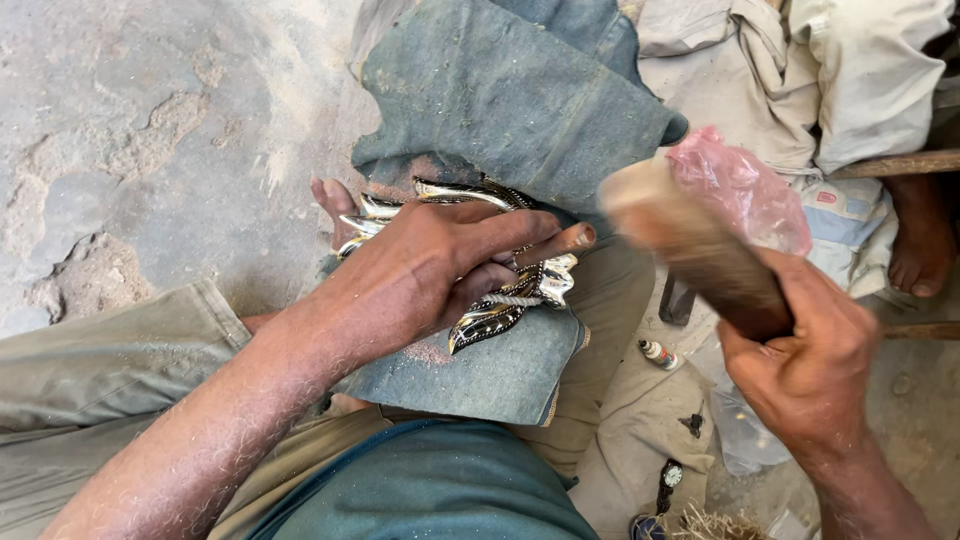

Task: The person uses a hammer and a metal punch to shape a silver-colored metal piece with a decorative pattern. The work is performed on a cushioned lap rest while sitting on the floor.

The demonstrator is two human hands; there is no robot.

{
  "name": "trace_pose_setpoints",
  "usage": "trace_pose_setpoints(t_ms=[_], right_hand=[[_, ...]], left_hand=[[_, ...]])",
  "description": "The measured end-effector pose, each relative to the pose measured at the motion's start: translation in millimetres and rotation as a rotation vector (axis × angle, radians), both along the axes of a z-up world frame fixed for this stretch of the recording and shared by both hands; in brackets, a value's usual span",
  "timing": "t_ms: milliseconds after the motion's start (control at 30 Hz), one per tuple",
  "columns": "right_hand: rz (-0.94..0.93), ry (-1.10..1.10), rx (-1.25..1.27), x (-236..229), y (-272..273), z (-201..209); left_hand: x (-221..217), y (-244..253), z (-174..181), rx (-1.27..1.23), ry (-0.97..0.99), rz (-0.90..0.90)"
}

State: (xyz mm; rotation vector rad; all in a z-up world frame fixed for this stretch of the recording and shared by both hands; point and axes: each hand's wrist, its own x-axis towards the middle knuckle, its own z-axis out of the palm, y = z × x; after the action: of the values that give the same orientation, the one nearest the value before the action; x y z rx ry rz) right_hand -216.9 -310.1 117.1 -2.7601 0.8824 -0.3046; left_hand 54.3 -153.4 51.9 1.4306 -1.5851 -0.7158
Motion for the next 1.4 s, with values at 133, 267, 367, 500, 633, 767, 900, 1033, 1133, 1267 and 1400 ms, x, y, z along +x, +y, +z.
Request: trace_pose_setpoints(t_ms=[133, 267, 367, 500, 633, 767, 900, 1033, 1133, 1267, 1400], right_hand=[[-0.176, -0.175, 0.272, -7, -1, -3], [-0.122, -0.103, 0.168, -19, -4, -6], [-0.188, 0.036, 0.124, -22, -3, -10], [-0.185, -0.13, 0.192, -24, -1, -8], [-0.169, -0.046, 0.113, -16, 2, -10], [-0.184, -0.138, 0.169, -15, 2, -11], [-0.076, -0.003, 0.053, -14, 5, -17], [-0.09, -0.092, 0.126, -6, 5, -19], [-0.16, -0.001, 0.038, -2, 6, -17], [-0.107, -0.107, 0.184, 4, 9, -14], [-0.091, -0.025, 0.122, 5, 9, -13]], left_hand=[[1, 2, -3, 0.0, 0.016, 0.008], [4, -2, -2, -0.057, 0.034, -0.034], [5, 1, -5, 0.022, 0.025, -0.042], [7, -5, -4, 0.024, 0.012, -0.069], [10, 1, -7, -0.07, 0.043, -0.062], [13, -2, -6, -0.075, 0.046, -0.076], [15, -1, -6, -0.028, 0.068, -0.097], [16, 1, -9, -0.059, 0.05, -0.103], [16, 0, -10, -0.065, 0.048, -0.074], [15, 1, -11, -0.093, 0.071, -0.086], [15, 0, -13, -0.075, 0.07, -0.09]])
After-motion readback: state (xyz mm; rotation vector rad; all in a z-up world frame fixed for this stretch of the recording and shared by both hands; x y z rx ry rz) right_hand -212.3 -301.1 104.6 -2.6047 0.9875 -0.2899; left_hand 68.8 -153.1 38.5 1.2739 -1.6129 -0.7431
